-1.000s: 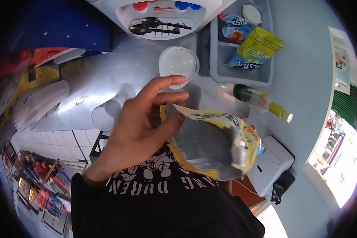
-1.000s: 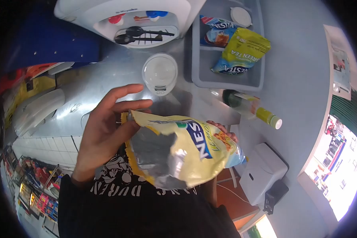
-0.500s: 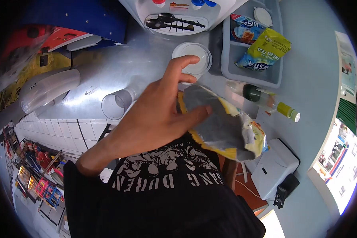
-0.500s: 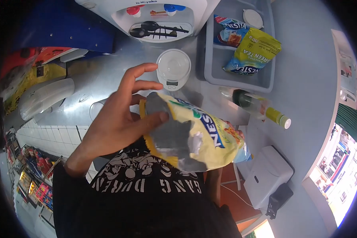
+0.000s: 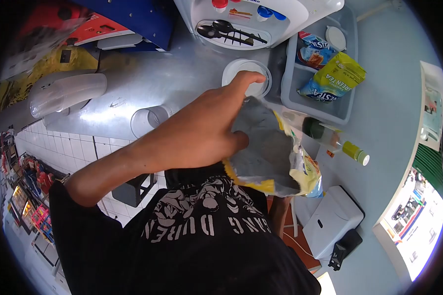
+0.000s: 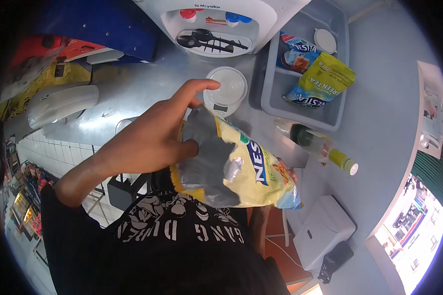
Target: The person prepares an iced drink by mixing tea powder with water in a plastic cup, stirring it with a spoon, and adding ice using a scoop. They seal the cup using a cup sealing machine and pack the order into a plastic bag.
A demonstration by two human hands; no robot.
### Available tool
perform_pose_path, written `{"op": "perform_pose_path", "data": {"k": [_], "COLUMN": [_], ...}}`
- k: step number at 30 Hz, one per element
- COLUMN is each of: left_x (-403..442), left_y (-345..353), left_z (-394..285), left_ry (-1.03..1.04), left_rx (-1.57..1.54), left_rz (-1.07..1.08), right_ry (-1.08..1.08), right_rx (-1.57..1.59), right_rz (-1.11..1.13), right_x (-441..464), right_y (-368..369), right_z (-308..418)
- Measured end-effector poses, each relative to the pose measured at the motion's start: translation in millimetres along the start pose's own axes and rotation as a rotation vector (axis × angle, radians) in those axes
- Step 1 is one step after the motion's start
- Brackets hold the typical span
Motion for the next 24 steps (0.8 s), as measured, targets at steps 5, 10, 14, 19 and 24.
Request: {"op": "perform_pose_path", "data": {"k": [5,10,14,19,24], "left_x": [7.4,9.6,-15.2,0.7,3.9], "left_y": [-4.5,8.7,93.7,171.5,175.3], "left_z": [6.9,4.8,58.9,67.8,69.0], "left_ry": [-0.168,-0.248,-0.311,-0.067,-0.075], "left_rx": [-0.186,-0.437,-1.191,-1.325,-1.419], "left_rz": [0.110,-0.163,-0.513,-0.350,-0.326], "right_ry": [-0.015,-0.056,-0.042,0.246,0.228], "right_rx": [0.016,-0.108,-0.186,-0.596,-0.321], "right_rz": [-0.002,-0.048,-0.130,-0.249,-0.167], "right_x": [-4.5,-13.2,-17.2,-16.9,-10.1], "right_y": [-12.6,-25.2,-13.7,15.8,30.7], "right_z": [-4.6,4.4,22.7,59.8,70.0]}}
Point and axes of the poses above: each hand's wrist, its own x-axis towards the middle knuckle, its own y-axis out of the palm, z = x × y, the point moved 3 cm from there along x, towards the middle knuckle, and after that the axes turned 13 degrees about y, right-handed, at the moved point
